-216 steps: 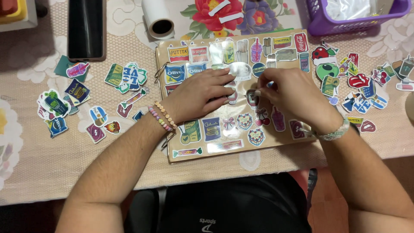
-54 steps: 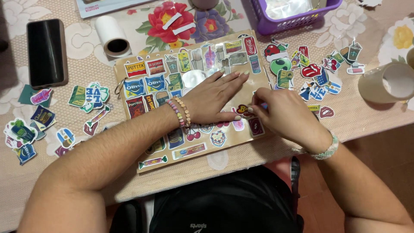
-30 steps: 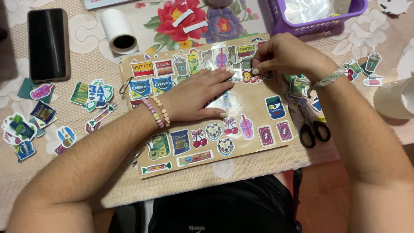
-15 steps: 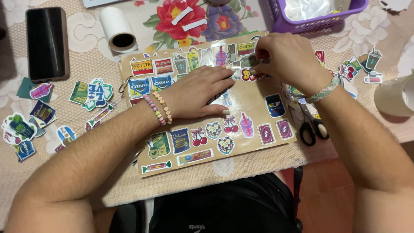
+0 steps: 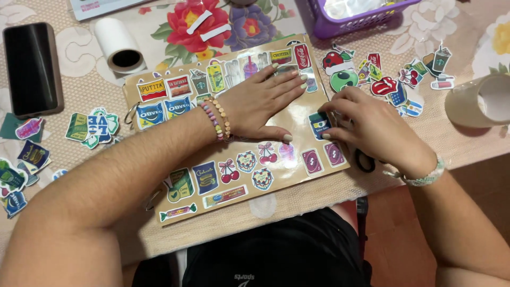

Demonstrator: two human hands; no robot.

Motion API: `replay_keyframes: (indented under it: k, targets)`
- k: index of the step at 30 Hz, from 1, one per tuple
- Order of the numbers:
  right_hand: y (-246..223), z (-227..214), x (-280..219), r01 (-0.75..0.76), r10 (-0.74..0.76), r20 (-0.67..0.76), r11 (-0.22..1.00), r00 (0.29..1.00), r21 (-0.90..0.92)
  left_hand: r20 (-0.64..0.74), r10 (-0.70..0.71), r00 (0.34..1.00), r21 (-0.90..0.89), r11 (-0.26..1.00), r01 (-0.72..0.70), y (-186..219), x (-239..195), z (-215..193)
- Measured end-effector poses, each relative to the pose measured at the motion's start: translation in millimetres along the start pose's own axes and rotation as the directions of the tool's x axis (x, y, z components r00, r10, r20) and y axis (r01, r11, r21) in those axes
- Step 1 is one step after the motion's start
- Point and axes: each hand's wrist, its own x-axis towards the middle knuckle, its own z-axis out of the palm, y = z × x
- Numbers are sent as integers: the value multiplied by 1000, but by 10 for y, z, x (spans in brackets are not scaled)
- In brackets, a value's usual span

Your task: Applying various small stickers onto a board to create a collage

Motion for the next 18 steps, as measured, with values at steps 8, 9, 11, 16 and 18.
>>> replay_keyframes:
  k: [8,9,11,16,18]
  targets:
    - [-38,-30,239,-204,216,181,976,960,-83,-2,-10,1000,-58,998,9,180,207,-97]
    - [-41,-48,268,-231,243,198,970,950,-82,-22,-5,1000,-37,999,5,197,252,-38]
    - [-34,-43,244,-224,229,166,973,959,-50,-10,-2,1000,-29,1000,2,182,258,39]
    - [-37,-19,185,-264,266,117,964,957,-28,6,-6,1000,-4,1000,6,174,267,114]
    - [-80,-51,136,-255,249,71,962,966,95,-14,-7,1000,8,1000,7,175,260,123]
